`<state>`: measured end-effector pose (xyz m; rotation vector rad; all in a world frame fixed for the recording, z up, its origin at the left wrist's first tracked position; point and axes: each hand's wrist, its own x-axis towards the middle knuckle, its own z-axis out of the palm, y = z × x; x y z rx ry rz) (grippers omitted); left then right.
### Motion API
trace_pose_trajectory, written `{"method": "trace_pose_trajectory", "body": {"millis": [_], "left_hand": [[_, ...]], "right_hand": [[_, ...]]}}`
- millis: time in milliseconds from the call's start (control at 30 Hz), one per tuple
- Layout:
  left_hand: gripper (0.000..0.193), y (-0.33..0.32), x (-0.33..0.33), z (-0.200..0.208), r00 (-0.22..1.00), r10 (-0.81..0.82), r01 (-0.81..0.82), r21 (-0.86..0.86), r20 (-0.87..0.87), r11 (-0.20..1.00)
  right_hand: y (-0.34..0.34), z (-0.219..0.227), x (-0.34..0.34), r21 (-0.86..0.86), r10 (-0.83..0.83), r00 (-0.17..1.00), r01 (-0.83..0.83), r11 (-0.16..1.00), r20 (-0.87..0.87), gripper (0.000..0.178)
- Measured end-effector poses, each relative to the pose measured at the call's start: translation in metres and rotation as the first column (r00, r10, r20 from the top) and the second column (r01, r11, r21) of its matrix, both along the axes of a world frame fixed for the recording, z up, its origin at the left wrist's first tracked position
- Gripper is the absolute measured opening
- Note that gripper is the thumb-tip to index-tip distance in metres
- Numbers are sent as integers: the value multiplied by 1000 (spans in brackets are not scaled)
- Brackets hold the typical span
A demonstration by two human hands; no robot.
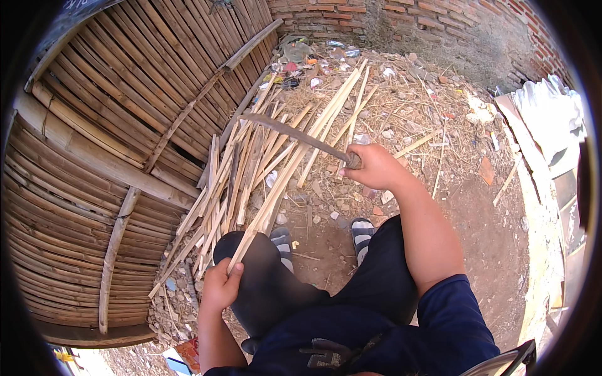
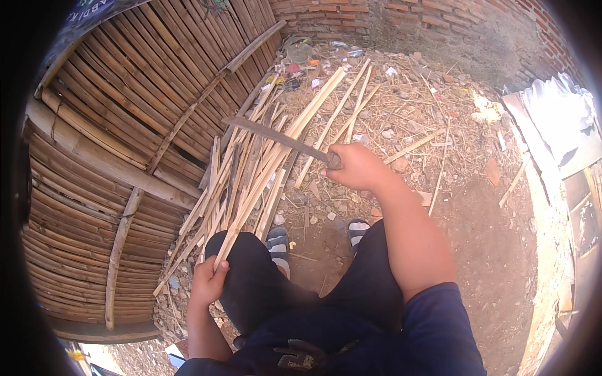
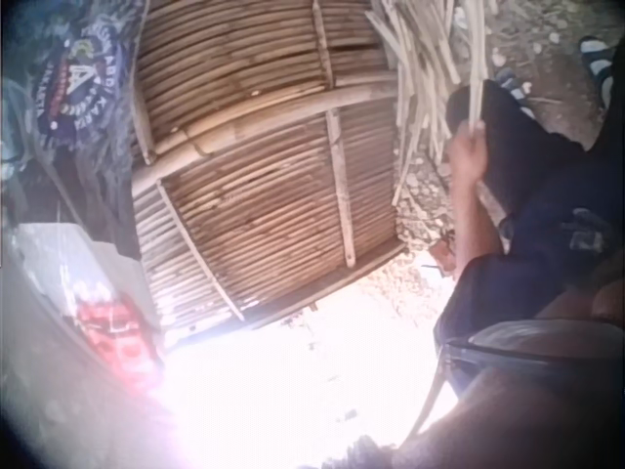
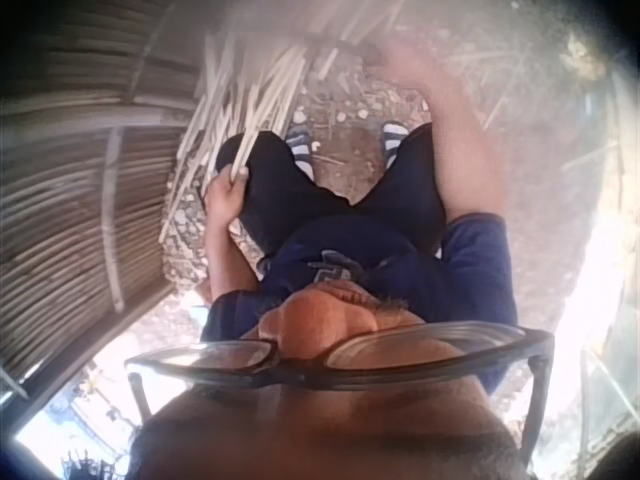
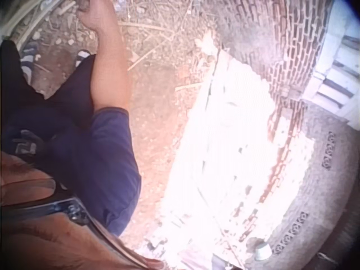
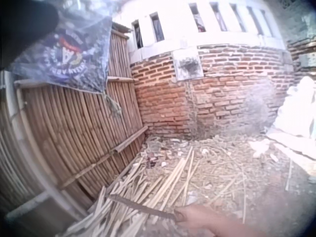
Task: The person strips layers from long pieces of bamboo using a large blade while sitting on the ground.
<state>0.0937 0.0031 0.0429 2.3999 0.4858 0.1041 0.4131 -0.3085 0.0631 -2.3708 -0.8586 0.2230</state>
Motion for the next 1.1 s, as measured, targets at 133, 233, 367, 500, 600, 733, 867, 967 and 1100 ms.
{"method": "trace_pose_trajectory", "body": {"millis": [133, 233, 367, 500, 600, 733, 867, 967, 1100], "left_hand": [[43, 6, -2, -4, 999, -5, 4, -12, -52, 1000], [42, 1, -2, 0, 1000, 13, -14, -16, -21, 1000], [40, 2, -7, -1, 1000, 30, -30, 9, 3, 999], [41, 1, -2, 0, 1000, 3, -3, 32, -1, 999], [40, -2, -1, 5, 999, 26, -26, 14, -35, 1000], [39, 2, 0, -6, 1000, 20, -20, -27, -15, 999], [39, -1, 0, 3, 1000, 6, -5, 34, -19, 999], [39, 1, -8, 0, 1000, 21, -20, 77, -11, 997], [40, 2, -3, 1, 1000, -15, 16, 65, -3, 998]], "right_hand": [[26, 3, -38, -193, 280, 958, -263, 945, 65, 39], [34, 12, -53, -95, 352, 929, -343, 935, 111, 37], [15, 0, -2, 29, 43, 998, -44, 999, 39, 38], [-5, -7, 20, 56, -243, 969, 240, 969, 42, 40], [1, -5, 3, 13, -81, 994, 80, 997, 67, 41], [28, -4, -37, -134, 221, 974, -213, 968, 47, 38], [29, 11, -44, -158, 307, 940, -284, 946, 147, 39], [14, 10, -5, -100, 56, 997, -51, 994, 49, 40], [-11, 5, 24, 48, -279, 960, 280, 959, -18, 43]]}}
